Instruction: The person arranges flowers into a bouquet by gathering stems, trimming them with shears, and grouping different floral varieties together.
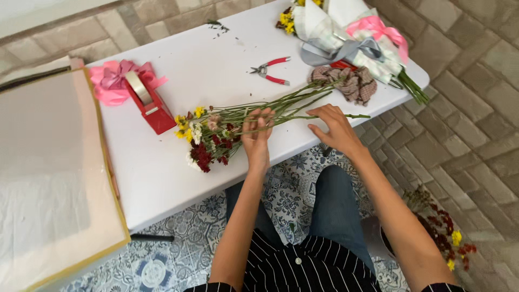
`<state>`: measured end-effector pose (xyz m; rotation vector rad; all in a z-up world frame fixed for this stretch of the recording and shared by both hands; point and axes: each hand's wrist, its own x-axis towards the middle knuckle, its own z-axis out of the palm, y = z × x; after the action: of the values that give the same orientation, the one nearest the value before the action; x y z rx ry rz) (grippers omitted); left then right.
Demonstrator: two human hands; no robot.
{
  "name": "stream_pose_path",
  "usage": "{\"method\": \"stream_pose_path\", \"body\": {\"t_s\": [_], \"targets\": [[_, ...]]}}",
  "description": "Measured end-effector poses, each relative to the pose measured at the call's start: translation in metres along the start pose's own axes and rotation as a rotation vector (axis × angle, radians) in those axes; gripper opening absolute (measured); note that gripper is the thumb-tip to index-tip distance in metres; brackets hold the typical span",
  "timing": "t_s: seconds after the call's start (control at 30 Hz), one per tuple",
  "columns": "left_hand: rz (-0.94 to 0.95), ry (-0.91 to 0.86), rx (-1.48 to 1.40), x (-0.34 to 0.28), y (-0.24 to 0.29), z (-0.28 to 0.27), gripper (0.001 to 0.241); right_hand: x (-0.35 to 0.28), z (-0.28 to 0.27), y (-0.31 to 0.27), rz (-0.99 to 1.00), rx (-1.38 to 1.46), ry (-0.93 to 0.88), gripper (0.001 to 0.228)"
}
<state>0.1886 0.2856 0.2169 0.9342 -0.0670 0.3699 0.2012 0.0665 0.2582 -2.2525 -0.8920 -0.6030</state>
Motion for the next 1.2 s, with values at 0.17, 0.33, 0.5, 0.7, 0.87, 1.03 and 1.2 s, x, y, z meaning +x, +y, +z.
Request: {"method": "stream_pose_path", "body": {"t_s": [0.17, 0.33, 0.5, 0.7, 0.87, 1.03, 1.2], "targets": [[0.027, 0.084, 0.069, 0.001, 0.009, -0.013, 0.035, 0.008, 0.001, 0.025, 0.000, 0.046, -0.021, 0.020], [0.015, 0.084, 0.099, -0.001, 0.024, -0.021, 0.043, 0.017, 0.013, 0.058, -0.048, 0.095, 0.019, 0.014], [-0.073, 0.127, 0.157, -0.005, 0.023, -0.037, 0.051, 0.023, 0.026, 0.086, -0.068, 0.085, 0.026, 0.013], [-0.135, 0.229, 0.190, -0.004, 0.016, -0.033, 0.057, 0.018, 0.046, 0.104, -0.037, 0.104, 0.052, 0.013], [-0.217, 0.328, 0.226, -0.001, 0.025, -0.025, 0.051, 0.027, 0.051, 0.113, -0.031, 0.129, 0.058, 0.014], [-0.311, 0.319, 0.237, -0.001, 0.056, -0.009, 0.025, 0.039, 0.053, 0.111, 0.009, 0.182, 0.048, 0.016], [-0.344, 0.295, 0.342, 0.003, 0.043, -0.021, 0.045, 0.044, 0.055, 0.108, 0.010, 0.169, 0.045, 0.014]]}}
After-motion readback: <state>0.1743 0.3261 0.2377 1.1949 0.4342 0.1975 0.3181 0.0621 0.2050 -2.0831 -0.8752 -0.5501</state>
